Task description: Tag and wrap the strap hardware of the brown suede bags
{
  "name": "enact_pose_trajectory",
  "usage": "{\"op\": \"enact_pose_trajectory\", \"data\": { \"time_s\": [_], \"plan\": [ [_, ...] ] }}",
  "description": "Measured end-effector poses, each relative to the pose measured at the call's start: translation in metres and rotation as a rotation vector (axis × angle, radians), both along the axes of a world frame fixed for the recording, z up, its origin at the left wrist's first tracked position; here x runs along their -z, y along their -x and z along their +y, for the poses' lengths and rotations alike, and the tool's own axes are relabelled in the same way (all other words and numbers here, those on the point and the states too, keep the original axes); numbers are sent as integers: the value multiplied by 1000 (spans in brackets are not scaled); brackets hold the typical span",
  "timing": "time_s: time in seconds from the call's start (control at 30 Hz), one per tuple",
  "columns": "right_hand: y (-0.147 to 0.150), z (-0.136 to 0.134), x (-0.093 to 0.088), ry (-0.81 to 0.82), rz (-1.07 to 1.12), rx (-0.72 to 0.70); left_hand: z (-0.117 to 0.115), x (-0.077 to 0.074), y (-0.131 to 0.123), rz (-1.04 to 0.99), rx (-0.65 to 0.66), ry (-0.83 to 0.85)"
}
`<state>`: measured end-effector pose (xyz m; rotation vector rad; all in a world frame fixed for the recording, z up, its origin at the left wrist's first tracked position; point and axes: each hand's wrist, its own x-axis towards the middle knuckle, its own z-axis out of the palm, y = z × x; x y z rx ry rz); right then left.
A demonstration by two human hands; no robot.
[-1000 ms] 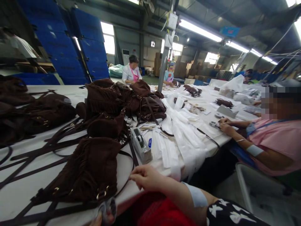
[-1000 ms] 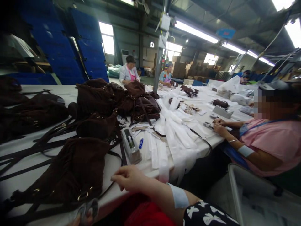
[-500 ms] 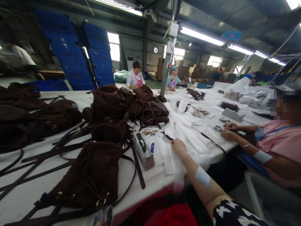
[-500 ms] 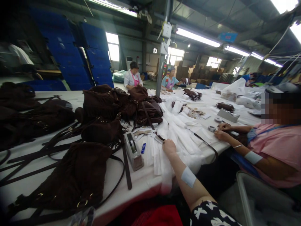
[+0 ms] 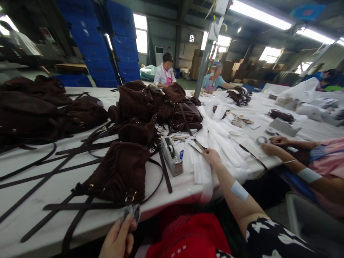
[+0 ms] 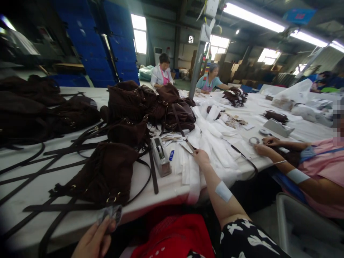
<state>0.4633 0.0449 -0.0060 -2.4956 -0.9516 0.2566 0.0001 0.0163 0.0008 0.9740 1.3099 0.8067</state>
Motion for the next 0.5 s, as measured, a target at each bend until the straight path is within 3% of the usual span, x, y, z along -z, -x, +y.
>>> {"op": "enact_pose_trajectory", "data": {
  "time_s": [0.2,0.27,0.33,0.43,0.5],
  "plan": [
    [34,-16,-27,-196,-42,-24,-6,-9,-7,-86,-22,-22],
    [65,-22,-35,-380,99,-141,-6,-11,-9,-149,-40,-8],
    [108,-31,-40,-502,381,-351,-6,-12,-10,-166,-66,1],
    [174,-48,-40,-258,791,-714,-6,-12,-11,-164,-100,-11],
    [208,-55,-35,-98,935,-828,-6,-11,-11,-170,-114,-26]
  ]
}}
